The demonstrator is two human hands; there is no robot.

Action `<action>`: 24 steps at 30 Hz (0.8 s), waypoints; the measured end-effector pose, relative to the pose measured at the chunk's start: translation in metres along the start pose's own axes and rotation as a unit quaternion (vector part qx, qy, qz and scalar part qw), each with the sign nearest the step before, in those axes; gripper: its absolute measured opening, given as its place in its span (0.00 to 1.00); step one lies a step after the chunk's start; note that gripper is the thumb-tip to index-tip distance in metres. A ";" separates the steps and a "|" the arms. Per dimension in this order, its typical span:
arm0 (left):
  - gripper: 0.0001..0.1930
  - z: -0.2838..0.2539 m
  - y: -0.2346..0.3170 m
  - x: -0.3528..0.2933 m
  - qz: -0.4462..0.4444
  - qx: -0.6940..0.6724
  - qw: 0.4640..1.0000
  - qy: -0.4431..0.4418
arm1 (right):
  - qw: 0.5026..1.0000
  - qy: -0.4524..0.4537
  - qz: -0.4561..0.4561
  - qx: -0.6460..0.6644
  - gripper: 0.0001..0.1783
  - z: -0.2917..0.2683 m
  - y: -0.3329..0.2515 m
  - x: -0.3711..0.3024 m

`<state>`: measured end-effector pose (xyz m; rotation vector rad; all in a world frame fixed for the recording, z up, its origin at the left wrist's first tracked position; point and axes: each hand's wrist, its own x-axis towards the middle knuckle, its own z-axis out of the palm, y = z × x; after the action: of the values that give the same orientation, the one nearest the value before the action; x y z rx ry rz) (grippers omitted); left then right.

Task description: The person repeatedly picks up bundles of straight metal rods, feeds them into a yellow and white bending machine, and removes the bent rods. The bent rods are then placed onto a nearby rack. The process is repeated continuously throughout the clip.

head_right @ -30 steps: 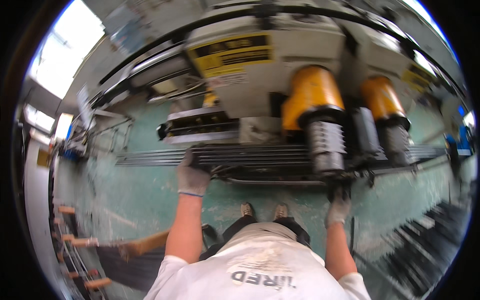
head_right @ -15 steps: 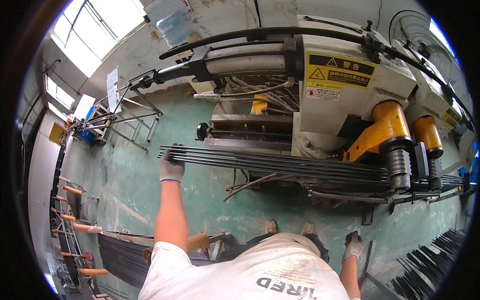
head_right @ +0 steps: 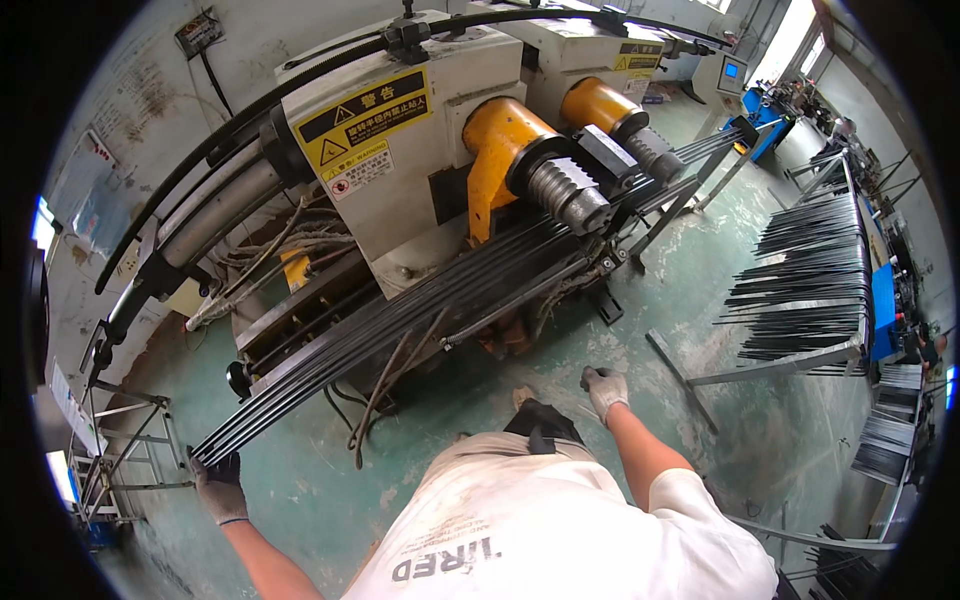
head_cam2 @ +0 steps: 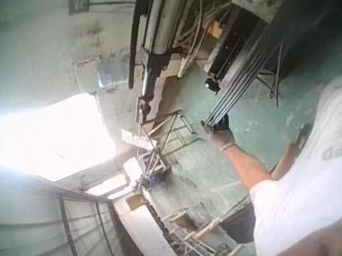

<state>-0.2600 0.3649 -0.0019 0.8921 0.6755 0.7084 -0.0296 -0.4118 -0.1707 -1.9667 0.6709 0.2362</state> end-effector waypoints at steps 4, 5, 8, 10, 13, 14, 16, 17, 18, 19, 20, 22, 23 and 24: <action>0.32 0.008 0.013 -0.010 -0.019 0.078 0.997 0.001 | 0.997 -0.050 0.009 -0.053 0.26 0.013 -0.010 0.005; 0.33 0.010 0.015 -0.011 -0.020 0.094 0.995 0.001 | 0.993 -0.071 0.005 -0.095 0.26 0.019 -0.022 0.007; 0.33 0.018 0.010 -0.003 -0.025 -0.002 0.999 0.047 | 0.971 -0.121 -0.022 -0.205 0.26 0.029 -0.043 0.019; 0.34 0.034 -0.002 -0.008 -0.007 -0.087 0.991 0.102 | 0.954 -0.147 -0.086 -0.245 0.26 0.038 -0.040 0.035; 0.36 0.042 -0.046 -0.019 0.037 -0.193 0.968 0.157 | 0.933 -0.171 -0.133 -0.288 0.26 0.037 -0.038 0.068; 0.37 0.045 -0.064 -0.021 0.037 -0.208 0.961 0.176 | 0.927 -0.180 -0.140 -0.298 0.26 0.036 -0.038 0.080; 0.39 0.067 -0.126 -0.036 -0.038 -0.211 0.955 0.206 | 0.941 -0.182 -0.063 -0.278 0.27 0.033 -0.039 0.101; 0.40 0.083 -0.160 -0.049 -0.086 -0.206 0.951 0.215 | 0.945 -0.187 -0.024 -0.269 0.27 0.030 -0.043 0.113; 0.41 0.093 -0.189 -0.060 -0.136 -0.210 0.945 0.211 | 0.944 -0.188 -0.002 -0.272 0.28 0.026 -0.048 0.125; 0.42 0.103 -0.218 -0.071 -0.185 -0.214 0.936 0.207 | 0.947 -0.189 0.012 -0.260 0.27 0.021 -0.052 0.139; 0.40 0.123 -0.244 -0.080 -0.225 -0.209 0.929 0.205 | 0.950 -0.188 0.027 -0.248 0.27 0.017 -0.053 0.152; 0.34 0.174 -0.285 -0.089 -0.266 -0.139 0.942 0.151 | 0.953 -0.179 0.046 -0.240 0.27 0.009 -0.049 0.179; 0.31 0.197 -0.300 -0.092 -0.264 -0.083 0.954 0.112 | 0.954 -0.170 0.049 -0.243 0.28 0.005 -0.046 0.194; 0.29 0.217 -0.312 -0.094 -0.250 -0.017 0.966 0.066 | 0.954 -0.161 0.052 -0.246 0.28 0.002 -0.042 0.208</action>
<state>-0.0679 0.0577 -0.1492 0.6069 0.9604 0.3240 0.1657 -0.4694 -0.2302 -2.2887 0.5325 0.8388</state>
